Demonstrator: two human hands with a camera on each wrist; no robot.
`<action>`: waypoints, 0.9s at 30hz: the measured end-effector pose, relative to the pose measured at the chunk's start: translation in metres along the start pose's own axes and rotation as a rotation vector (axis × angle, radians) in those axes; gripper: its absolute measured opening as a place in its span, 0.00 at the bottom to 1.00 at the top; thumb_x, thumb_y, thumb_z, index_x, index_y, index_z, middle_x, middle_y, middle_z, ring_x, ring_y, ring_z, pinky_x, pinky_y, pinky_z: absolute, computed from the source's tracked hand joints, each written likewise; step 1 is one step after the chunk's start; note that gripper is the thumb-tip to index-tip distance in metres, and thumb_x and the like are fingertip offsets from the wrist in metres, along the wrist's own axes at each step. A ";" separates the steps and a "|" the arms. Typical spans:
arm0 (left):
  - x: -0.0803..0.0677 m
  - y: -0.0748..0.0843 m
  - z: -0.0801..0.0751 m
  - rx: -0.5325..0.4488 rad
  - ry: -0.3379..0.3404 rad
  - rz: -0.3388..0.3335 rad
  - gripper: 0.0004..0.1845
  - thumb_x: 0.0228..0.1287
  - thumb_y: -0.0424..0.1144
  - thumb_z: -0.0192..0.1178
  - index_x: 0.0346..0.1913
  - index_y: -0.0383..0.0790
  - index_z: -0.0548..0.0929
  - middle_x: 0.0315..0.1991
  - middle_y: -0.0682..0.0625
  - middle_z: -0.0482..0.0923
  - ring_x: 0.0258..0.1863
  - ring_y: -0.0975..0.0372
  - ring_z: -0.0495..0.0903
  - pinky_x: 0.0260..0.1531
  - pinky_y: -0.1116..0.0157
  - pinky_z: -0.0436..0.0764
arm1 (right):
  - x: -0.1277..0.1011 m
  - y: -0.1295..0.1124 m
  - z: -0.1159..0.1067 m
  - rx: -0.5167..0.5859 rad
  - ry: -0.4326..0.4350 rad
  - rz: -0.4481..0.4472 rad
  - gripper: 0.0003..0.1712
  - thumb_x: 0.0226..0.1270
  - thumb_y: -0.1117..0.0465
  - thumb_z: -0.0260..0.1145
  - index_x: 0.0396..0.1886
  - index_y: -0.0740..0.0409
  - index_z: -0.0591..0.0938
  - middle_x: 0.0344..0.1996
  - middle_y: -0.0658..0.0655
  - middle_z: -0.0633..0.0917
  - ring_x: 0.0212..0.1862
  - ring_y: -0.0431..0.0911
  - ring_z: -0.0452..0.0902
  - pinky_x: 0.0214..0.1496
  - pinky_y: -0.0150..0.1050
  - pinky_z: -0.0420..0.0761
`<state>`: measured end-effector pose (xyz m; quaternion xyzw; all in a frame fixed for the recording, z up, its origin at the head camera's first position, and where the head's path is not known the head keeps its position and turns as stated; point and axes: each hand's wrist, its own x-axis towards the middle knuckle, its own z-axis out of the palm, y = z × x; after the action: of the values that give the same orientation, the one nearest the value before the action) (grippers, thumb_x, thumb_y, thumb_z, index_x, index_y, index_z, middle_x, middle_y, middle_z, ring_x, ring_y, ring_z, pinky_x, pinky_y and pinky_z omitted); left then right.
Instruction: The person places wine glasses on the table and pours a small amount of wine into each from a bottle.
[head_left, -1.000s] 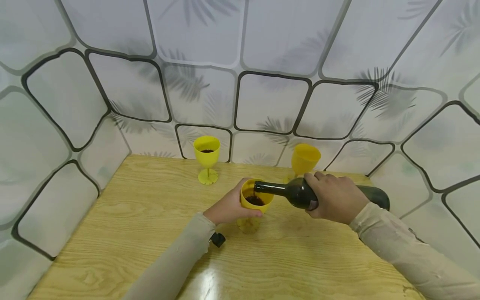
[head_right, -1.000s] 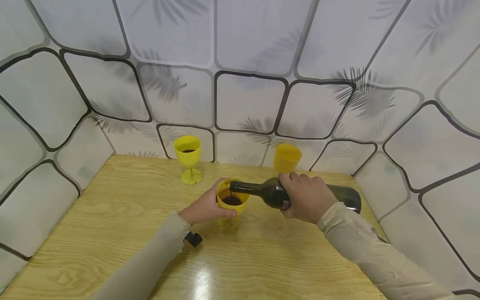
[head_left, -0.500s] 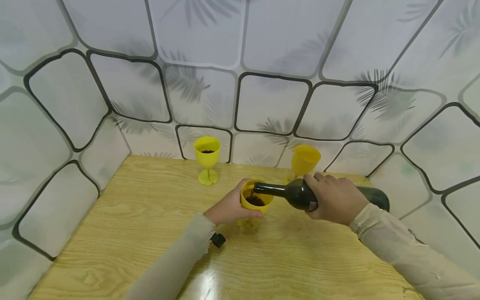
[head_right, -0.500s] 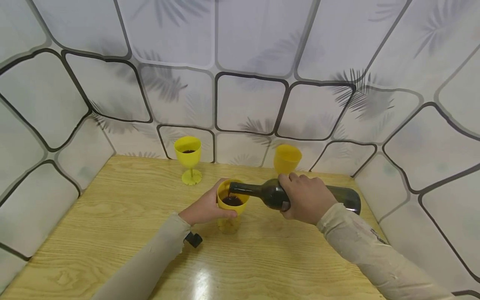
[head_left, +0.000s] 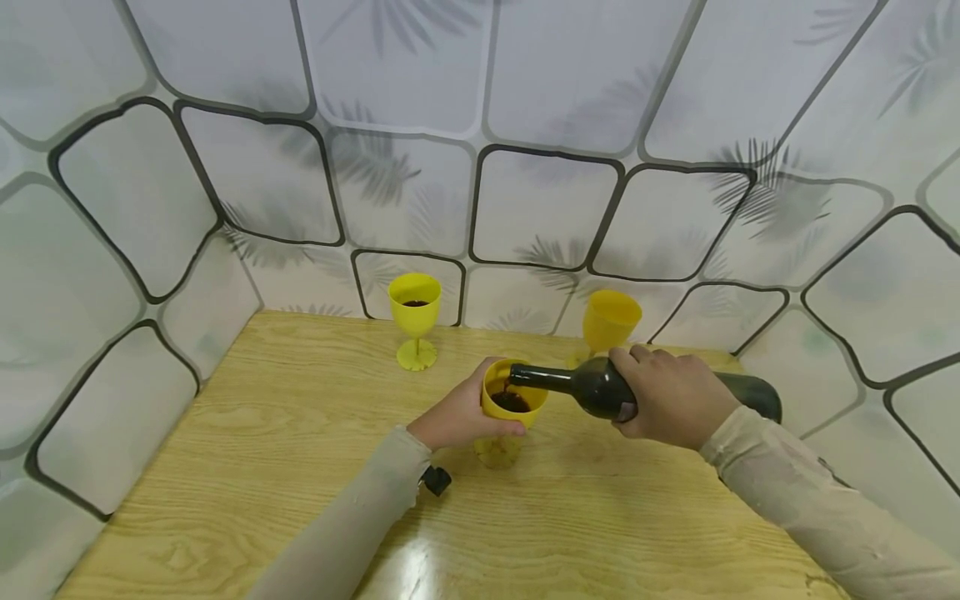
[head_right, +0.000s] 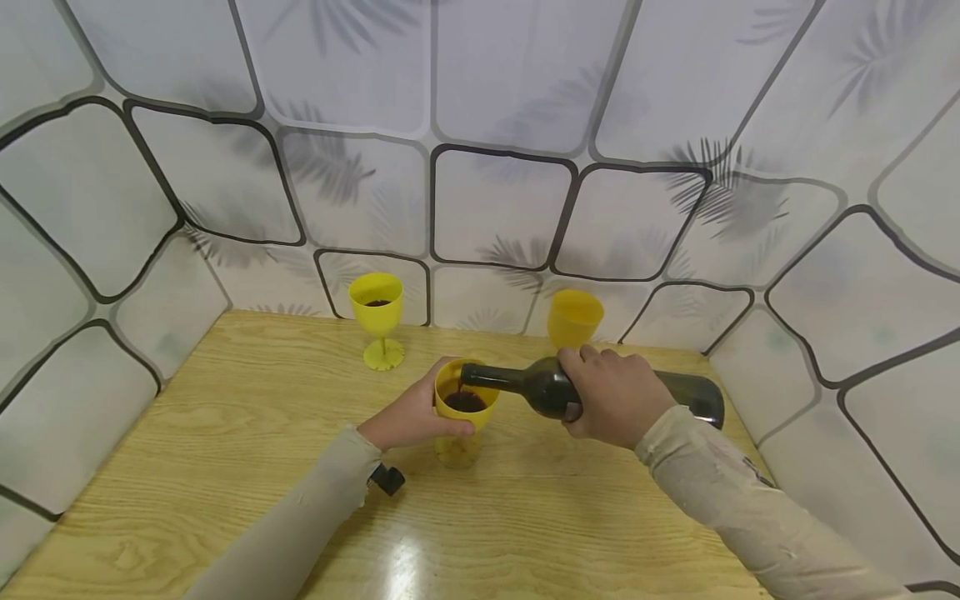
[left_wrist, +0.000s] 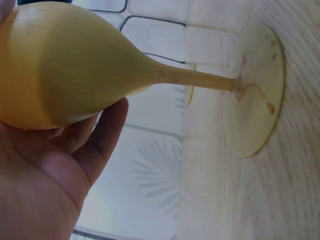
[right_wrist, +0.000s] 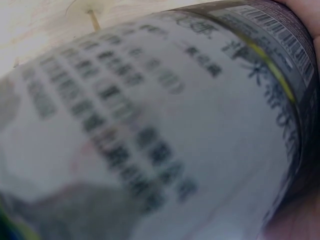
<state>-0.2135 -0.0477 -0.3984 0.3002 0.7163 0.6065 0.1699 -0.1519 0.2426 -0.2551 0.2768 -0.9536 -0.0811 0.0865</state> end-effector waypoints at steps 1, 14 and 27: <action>0.000 0.000 0.000 -0.003 -0.001 0.002 0.48 0.56 0.49 0.80 0.74 0.59 0.60 0.62 0.53 0.75 0.60 0.59 0.77 0.62 0.56 0.77 | 0.000 0.000 0.000 0.000 -0.001 0.001 0.37 0.40 0.45 0.83 0.45 0.55 0.74 0.29 0.53 0.80 0.25 0.46 0.77 0.21 0.45 0.78; 0.001 -0.001 0.000 -0.001 -0.006 0.008 0.49 0.56 0.50 0.80 0.75 0.55 0.59 0.62 0.53 0.74 0.61 0.59 0.76 0.63 0.55 0.76 | 0.000 0.003 -0.001 0.019 -0.003 0.009 0.36 0.39 0.46 0.83 0.44 0.55 0.74 0.29 0.53 0.79 0.25 0.45 0.76 0.21 0.45 0.78; 0.000 0.000 -0.001 -0.007 -0.009 0.005 0.48 0.58 0.49 0.79 0.75 0.55 0.59 0.63 0.54 0.74 0.61 0.60 0.76 0.63 0.56 0.76 | 0.002 0.004 0.000 0.011 0.004 -0.001 0.35 0.40 0.46 0.82 0.43 0.55 0.74 0.28 0.52 0.79 0.24 0.45 0.75 0.21 0.46 0.78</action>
<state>-0.2137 -0.0485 -0.3984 0.3043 0.7128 0.6079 0.1726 -0.1551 0.2447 -0.2540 0.2778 -0.9537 -0.0753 0.0871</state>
